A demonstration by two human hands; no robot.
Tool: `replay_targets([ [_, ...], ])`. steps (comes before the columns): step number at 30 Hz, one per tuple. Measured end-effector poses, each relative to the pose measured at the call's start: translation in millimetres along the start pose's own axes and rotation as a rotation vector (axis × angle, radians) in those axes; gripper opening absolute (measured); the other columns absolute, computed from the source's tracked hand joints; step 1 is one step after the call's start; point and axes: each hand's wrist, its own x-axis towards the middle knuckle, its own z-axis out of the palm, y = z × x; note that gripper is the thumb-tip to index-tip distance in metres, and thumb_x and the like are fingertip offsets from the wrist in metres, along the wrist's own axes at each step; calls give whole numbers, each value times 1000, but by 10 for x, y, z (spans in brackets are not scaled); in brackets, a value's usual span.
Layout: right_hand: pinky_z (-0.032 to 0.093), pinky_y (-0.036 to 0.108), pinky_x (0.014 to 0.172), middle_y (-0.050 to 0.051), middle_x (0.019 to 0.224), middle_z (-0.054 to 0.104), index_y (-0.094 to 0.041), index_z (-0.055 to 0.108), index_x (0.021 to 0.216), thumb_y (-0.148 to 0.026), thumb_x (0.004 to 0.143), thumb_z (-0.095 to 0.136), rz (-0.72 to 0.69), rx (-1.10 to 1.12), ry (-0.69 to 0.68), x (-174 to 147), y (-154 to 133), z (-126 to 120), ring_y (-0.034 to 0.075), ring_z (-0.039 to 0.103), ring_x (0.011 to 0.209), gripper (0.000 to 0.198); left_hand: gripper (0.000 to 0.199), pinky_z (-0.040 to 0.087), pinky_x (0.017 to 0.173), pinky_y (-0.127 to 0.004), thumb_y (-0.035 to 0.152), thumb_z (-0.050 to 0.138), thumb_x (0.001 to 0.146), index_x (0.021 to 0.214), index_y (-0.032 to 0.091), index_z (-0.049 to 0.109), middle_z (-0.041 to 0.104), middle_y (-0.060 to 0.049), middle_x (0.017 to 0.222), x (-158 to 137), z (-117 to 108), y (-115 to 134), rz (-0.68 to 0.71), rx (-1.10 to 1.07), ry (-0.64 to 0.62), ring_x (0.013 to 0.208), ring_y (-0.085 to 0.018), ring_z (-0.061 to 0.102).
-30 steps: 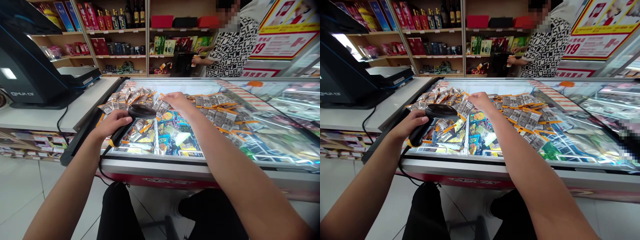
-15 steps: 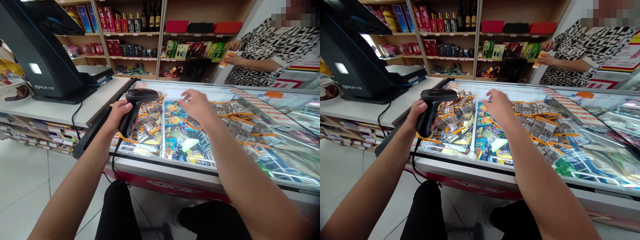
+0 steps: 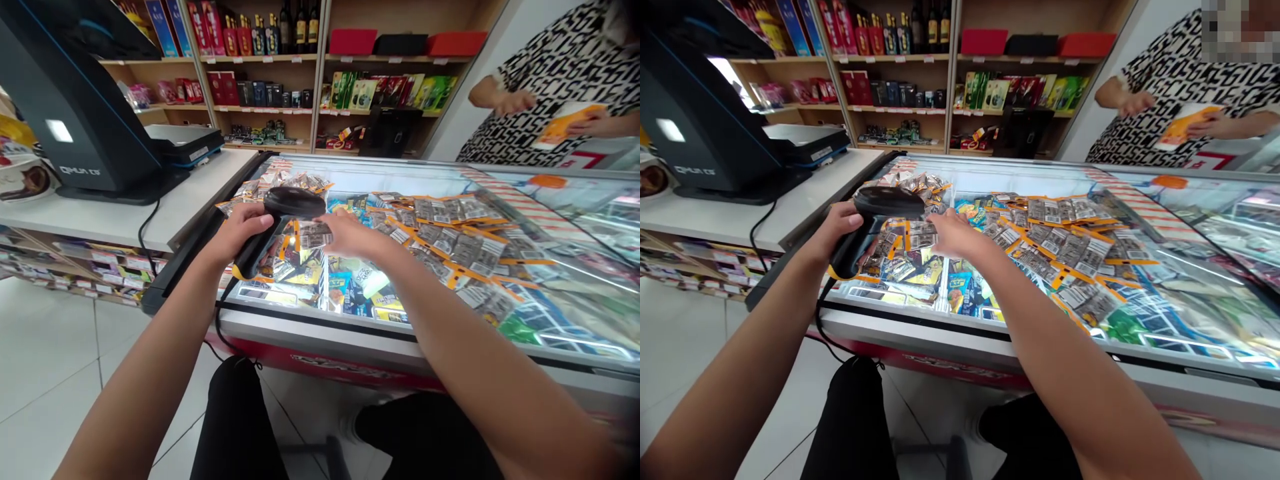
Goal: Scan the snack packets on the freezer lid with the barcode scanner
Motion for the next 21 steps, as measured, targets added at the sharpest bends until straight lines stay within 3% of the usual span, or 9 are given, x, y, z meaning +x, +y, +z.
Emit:
replay_targets([
  [4,53,53,95,15,135,59,-29,73,129,-14,73,84,-69,120,69,44,298,-108,39,67,110,59,42,47,39,-28,60,77,78,74,20,65,68,-4,58,-8,-4,-6,-74,104,-124,41,-19,60],
  [9,53,43,76,13,135,57,-32,73,135,-14,80,74,-96,109,43,27,403,-225,26,66,83,58,43,48,41,-27,58,77,78,70,18,63,66,-2,56,-10,38,49,-95,157,-190,42,-18,61],
  [13,50,36,69,14,138,55,-30,71,137,-9,81,68,-90,48,16,-26,312,-288,24,65,86,61,43,48,40,-25,58,76,79,69,18,64,66,-1,56,-22,39,66,-103,170,-215,42,-17,61],
  [21,51,40,80,13,143,50,-33,66,142,-9,82,67,-29,16,-15,-47,304,-317,29,62,104,64,43,49,38,-27,59,74,82,74,19,64,69,-3,57,-42,34,27,-143,138,-207,41,-18,62],
])
